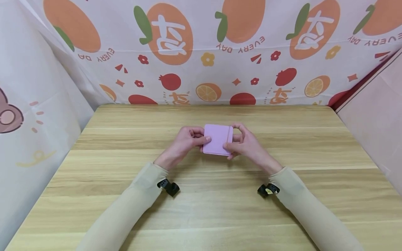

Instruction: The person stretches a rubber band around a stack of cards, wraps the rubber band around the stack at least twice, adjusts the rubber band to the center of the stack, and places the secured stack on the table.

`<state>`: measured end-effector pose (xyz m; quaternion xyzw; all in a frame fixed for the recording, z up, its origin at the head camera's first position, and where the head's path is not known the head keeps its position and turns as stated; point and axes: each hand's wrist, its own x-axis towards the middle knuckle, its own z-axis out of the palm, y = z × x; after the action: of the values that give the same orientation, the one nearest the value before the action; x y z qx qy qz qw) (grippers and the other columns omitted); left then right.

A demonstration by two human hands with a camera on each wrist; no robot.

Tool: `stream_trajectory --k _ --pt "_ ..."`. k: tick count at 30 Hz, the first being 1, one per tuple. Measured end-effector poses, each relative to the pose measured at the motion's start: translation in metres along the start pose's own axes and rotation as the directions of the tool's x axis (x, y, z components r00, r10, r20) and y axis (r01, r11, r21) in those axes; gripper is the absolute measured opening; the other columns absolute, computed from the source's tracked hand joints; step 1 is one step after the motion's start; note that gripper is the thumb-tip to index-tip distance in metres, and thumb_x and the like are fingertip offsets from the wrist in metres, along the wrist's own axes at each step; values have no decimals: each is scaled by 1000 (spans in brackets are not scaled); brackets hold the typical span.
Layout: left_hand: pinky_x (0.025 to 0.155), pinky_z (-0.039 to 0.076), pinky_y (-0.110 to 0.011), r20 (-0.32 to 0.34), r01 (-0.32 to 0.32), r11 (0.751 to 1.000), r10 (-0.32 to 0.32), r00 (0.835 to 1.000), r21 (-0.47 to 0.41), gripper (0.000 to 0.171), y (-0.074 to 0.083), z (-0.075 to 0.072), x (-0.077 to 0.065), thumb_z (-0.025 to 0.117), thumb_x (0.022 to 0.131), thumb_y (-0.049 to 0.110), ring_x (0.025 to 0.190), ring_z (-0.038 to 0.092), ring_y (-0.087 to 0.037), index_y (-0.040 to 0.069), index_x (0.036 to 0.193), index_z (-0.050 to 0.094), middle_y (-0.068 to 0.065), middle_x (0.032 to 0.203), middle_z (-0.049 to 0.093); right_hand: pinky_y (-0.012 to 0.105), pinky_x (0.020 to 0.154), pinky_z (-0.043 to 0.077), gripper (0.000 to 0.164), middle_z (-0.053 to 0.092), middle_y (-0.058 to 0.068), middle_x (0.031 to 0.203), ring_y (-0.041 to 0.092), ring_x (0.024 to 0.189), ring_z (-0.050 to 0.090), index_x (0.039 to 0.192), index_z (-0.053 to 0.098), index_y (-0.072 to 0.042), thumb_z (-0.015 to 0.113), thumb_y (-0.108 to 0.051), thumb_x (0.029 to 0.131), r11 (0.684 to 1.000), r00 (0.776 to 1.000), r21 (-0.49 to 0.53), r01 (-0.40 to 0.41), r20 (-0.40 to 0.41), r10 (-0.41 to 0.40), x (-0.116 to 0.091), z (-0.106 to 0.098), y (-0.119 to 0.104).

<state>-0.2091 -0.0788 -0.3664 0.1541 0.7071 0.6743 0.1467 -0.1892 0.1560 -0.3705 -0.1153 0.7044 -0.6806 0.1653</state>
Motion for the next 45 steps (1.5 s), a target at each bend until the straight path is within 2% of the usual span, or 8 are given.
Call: stream_trajectory --k 6,12,21,31,35,38,41,45 --pt "61 46 -30 -32 -22 999 23 999 32 10 2 0 -1 69 90 2 63 53 -14 -7 89 64 -7 74 61 42 68 59 56 64 22 119 37 93 66 137 39 -5 68 -2 90 999 998 20 -36 52 35 -1 -1 2" --pt "62 48 -27 -170 19 988 -45 984 -151 8 3 4 0 66 91 -1 63 56 -13 -8 93 63 -8 76 64 40 75 58 38 61 30 111 25 85 68 125 43 2 63 -3 94 980 997 186 -73 40 67 -1 8 8" --pt "51 47 -20 -346 4 883 -187 920 -469 2 8 -4 5 64 90 -6 54 56 -11 -5 89 65 -7 74 66 33 83 55 30 60 30 106 20 86 66 116 52 22 47 -4 103 982 993 180 -49 115 28 -3 18 15" --pt "48 48 -17 -327 28 759 -314 891 -650 12 9 -15 4 57 92 -12 58 61 -12 -3 86 62 -9 74 66 40 87 54 26 70 19 107 36 99 67 117 67 7 64 -7 95 979 960 -106 177 239 -147 -12 22 8" --pt "49 48 -17 -281 57 707 -352 893 -704 11 9 -16 3 54 94 -11 58 62 -13 -5 89 61 -10 74 66 37 83 56 31 73 9 100 33 92 69 128 65 -2 60 -6 97 913 919 -197 358 244 -309 -18 32 3" --pt "48 48 -18 -260 67 684 -363 895 -726 13 8 -16 3 53 94 -11 57 62 -13 -5 87 62 -11 73 67 34 78 57 50 70 6 100 31 86 68 149 44 -15 54 -5 100 846 887 -281 454 238 -397 -21 39 -1" --pt "48 47 -18 -277 57 706 -349 895 -705 15 8 -14 3 54 94 -12 58 61 -13 -4 84 62 -10 72 66 40 75 58 67 66 9 105 32 83 66 158 15 -29 47 -8 103 863 901 -269 428 198 -385 -24 44 -4" --pt "50 47 -18 -332 32 782 -301 894 -622 12 8 -10 4 58 92 -12 58 60 -12 -5 84 64 -9 72 65 55 76 55 68 62 19 112 38 88 64 155 -2 -44 40 -18 107 955 955 -86 284 121 -273 -25 46 -7"
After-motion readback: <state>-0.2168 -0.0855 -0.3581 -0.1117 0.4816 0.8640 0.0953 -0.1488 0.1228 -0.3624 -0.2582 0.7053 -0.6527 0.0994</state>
